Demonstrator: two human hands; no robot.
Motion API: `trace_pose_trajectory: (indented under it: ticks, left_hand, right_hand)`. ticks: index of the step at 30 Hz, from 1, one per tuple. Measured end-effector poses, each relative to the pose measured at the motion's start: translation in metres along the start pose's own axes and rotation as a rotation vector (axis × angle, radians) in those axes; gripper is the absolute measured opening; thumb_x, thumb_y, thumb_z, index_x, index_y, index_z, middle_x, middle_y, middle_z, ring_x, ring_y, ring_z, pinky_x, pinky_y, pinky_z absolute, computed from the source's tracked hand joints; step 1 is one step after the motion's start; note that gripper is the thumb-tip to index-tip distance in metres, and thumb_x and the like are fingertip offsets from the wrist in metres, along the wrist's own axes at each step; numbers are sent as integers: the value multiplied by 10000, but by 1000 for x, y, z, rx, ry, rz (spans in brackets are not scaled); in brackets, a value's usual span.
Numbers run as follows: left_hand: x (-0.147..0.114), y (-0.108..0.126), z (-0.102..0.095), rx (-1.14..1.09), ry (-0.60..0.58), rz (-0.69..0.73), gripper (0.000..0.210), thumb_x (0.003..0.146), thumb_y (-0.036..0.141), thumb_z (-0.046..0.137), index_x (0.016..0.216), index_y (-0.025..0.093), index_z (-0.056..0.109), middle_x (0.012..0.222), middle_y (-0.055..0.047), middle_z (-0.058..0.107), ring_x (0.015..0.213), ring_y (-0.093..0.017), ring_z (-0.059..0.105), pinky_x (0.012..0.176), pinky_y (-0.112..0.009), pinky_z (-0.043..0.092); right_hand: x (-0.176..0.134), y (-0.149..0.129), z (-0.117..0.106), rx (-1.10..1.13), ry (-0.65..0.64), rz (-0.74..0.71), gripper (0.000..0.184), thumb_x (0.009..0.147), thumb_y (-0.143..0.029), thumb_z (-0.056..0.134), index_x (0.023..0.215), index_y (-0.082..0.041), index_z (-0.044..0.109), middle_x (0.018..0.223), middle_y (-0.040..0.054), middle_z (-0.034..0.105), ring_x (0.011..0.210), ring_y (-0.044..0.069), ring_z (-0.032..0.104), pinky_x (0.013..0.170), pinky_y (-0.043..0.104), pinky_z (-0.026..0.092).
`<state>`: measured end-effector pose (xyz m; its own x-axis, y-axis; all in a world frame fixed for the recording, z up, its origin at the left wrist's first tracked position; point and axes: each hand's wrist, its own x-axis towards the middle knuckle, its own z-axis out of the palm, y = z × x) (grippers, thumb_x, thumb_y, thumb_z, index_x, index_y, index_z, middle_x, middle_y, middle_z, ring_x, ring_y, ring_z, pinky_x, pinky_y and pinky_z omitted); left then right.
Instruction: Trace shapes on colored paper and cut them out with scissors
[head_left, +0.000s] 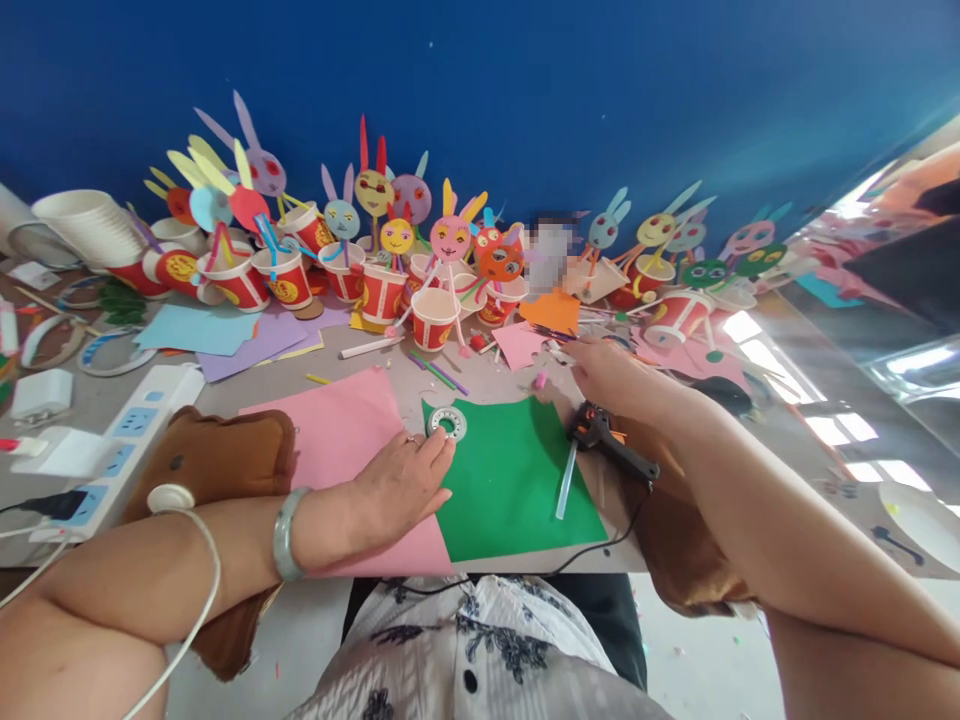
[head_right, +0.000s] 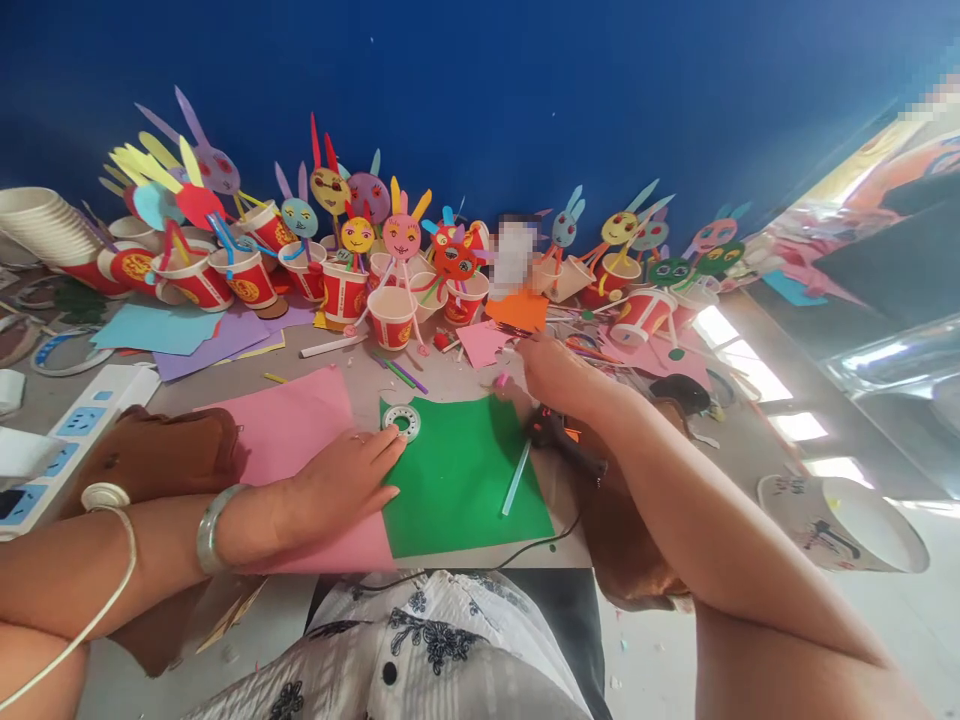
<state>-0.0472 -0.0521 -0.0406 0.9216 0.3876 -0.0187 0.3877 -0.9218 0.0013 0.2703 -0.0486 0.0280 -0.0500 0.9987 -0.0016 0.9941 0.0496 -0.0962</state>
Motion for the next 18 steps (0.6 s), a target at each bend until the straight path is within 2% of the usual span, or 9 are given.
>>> trace_pose_trajectory:
  ticks: [2,4,7,10,12,14,16,18]
  left_hand:
    - [-1,-1,-2,8,4,16,511,942,378,509,1348,71,475,1312,-174,544,971,-241,606,760,-366,440]
    - [-1,-2,-5,10,-8,32,485,944,385,507,1313,71,500,1315,-181,538,948,-226,605,746,-354,433]
    - [-2,-3,-10,15,-2,46,475,946,384,511,1302,70,508,1294,-175,550,992,-231,595,727,-343,423]
    - [-2,-3,-13,30,12,50,490,955,380,498,1321,54,497,1290,-176,555,1048,-242,579,729,-342,416]
    - [-2,-3,-13,42,4,58,484,967,373,478,1322,45,498,1307,-184,547,1062,-244,575,734,-341,410]
    - [-3,-3,-13,50,9,67,486,978,367,457,1332,35,489,1326,-194,534,1074,-247,572,733,-341,403]
    - [-3,-3,-10,49,30,71,510,981,369,450,1354,22,464,1336,-201,524,1081,-251,568,743,-347,403]
    - [-4,-4,-8,35,47,71,534,978,375,453,1372,16,440,1340,-199,518,1078,-254,564,749,-354,407]
  right_hand:
    - [-5,-11,-3,-32,-43,-30,347,901,-94,438,1164,-49,659,982,240,727,863,291,685,692,352,449]
    - [-10,-24,-4,-55,-65,-39,420,960,-215,423,1345,-150,579,1014,179,749,826,289,700,654,348,459]
    - [-19,-44,0,-44,-80,-73,428,984,-354,422,1372,-247,568,1031,118,763,820,282,718,661,347,499]
    - [-25,-60,6,107,-25,-180,432,986,-317,406,1359,-185,578,1178,148,718,962,284,704,772,371,527]
    - [-28,-68,9,217,-24,-252,484,981,-266,395,1443,-155,485,1090,148,734,889,254,707,761,360,530]
    - [-29,-73,11,344,-43,-287,535,974,-226,398,1506,-174,393,912,94,741,721,200,686,693,324,526]
    - [-29,-78,11,499,-63,-292,489,974,-228,405,1458,-210,472,804,45,711,601,152,636,633,290,512]
    - [-27,-82,10,679,-79,-250,392,980,-265,410,1311,-216,613,764,29,687,562,133,610,596,276,503]
